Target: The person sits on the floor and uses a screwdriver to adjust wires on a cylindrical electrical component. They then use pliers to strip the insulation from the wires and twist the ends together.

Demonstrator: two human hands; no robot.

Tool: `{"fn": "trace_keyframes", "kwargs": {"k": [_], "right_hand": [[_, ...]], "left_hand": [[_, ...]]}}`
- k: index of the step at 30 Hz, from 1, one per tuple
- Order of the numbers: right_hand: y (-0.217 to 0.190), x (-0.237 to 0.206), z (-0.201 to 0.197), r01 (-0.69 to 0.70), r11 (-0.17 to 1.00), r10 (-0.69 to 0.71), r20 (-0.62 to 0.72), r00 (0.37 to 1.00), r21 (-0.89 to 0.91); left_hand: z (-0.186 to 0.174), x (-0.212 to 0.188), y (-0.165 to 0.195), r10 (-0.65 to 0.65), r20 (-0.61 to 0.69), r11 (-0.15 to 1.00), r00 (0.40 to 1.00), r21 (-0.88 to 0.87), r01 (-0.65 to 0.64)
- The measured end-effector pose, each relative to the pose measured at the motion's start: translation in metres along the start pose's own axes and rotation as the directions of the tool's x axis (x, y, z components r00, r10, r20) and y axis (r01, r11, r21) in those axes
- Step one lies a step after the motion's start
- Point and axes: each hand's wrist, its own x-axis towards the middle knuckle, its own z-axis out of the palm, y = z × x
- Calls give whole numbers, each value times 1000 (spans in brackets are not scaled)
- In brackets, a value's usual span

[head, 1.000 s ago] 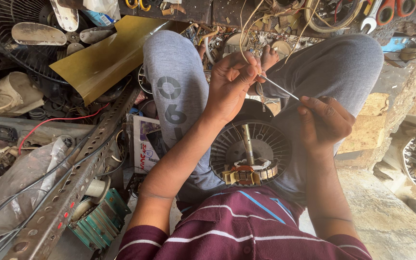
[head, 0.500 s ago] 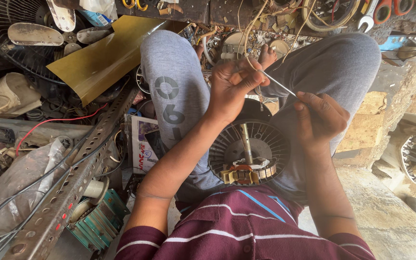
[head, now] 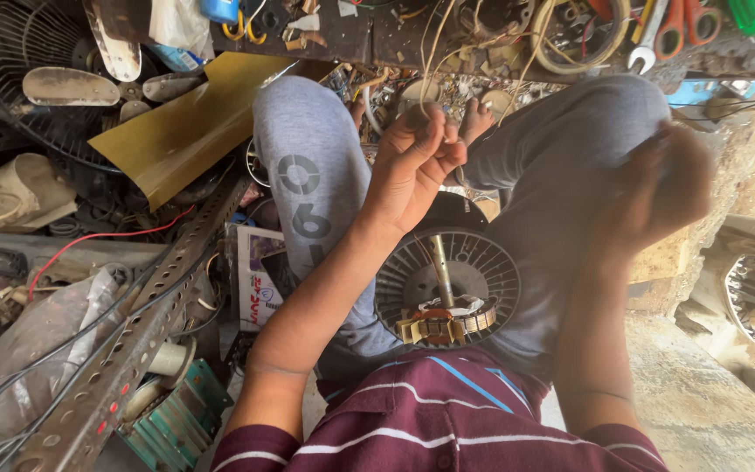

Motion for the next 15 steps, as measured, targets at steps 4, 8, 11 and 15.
{"fn": "trace_keyframes", "kwargs": {"k": [4, 8, 11, 15], "right_hand": [[45, 65, -9, 86, 989, -106, 178, 978, 118], [87, 110, -1, 342, 910, -261, 317, 912, -236], [105, 133, 6, 356, 883, -238, 364, 901, -304], [105, 146, 10, 407, 830, -257, 386, 886, -382]], "left_hand": [[-3, 0, 2, -34, -34, 999, 999, -4, 33], [-4, 3, 4, 20, -28, 999, 999, 28, -19], [-4, 3, 5, 53, -13, 997, 999, 63, -52], [-1, -1, 10, 92, -23, 987, 995, 133, -88]]}}
